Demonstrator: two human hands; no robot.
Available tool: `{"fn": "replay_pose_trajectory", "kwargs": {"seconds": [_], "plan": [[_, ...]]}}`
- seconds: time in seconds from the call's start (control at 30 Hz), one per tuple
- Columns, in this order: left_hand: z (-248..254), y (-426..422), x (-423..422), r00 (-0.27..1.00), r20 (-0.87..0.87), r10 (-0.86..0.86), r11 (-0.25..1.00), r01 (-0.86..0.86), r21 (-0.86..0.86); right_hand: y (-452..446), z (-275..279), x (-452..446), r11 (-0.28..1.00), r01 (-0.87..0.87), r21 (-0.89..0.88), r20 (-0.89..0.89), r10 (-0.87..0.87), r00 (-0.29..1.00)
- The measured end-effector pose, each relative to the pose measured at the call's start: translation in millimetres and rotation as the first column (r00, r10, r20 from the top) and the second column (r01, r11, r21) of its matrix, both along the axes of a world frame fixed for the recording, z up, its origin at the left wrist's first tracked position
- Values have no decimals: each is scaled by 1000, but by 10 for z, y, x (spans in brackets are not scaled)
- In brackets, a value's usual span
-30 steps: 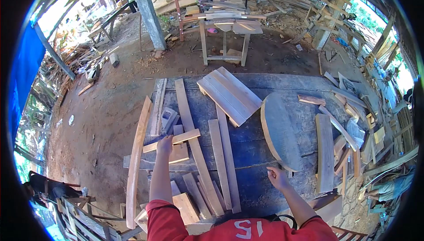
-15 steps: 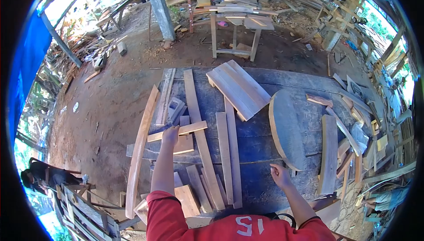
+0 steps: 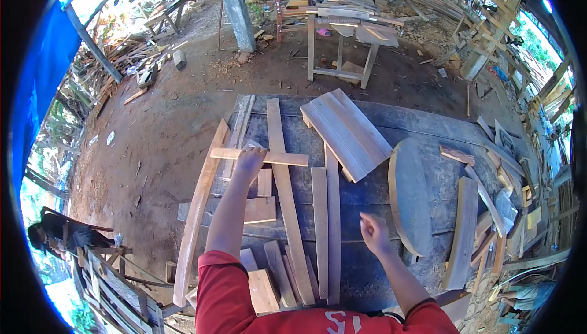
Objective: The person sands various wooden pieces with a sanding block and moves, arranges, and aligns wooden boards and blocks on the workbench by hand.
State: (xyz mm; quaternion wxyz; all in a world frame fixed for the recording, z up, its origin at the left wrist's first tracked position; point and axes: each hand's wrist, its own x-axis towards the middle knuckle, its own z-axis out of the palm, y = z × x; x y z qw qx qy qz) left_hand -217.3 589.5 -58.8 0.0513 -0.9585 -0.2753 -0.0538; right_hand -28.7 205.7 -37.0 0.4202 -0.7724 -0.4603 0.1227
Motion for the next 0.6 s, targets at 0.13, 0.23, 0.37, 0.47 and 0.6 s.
{"fn": "replay_pose_trajectory", "kwargs": {"seconds": [0.13,0.23,0.37,0.47,0.6], "plan": [[188,418,395,986,-149,79,993,-91,-75,1210,-76,433,977,20,212,310,-87,947],[122,778,587,981,-167,95,992,-107,-60,1937,-131,844,989,139,44,406,-145,902],[43,1264,829,969,-200,144,985,-160,-66,2333,-330,1181,933,260,-250,524,-96,846],[-178,1661,935,973,-129,192,981,-191,17,2303,-445,1207,927,230,-297,551,-31,834],[-278,1899,1199,967,-150,204,977,-211,-27,2325,-377,1188,919,232,-319,534,-28,845]]}}
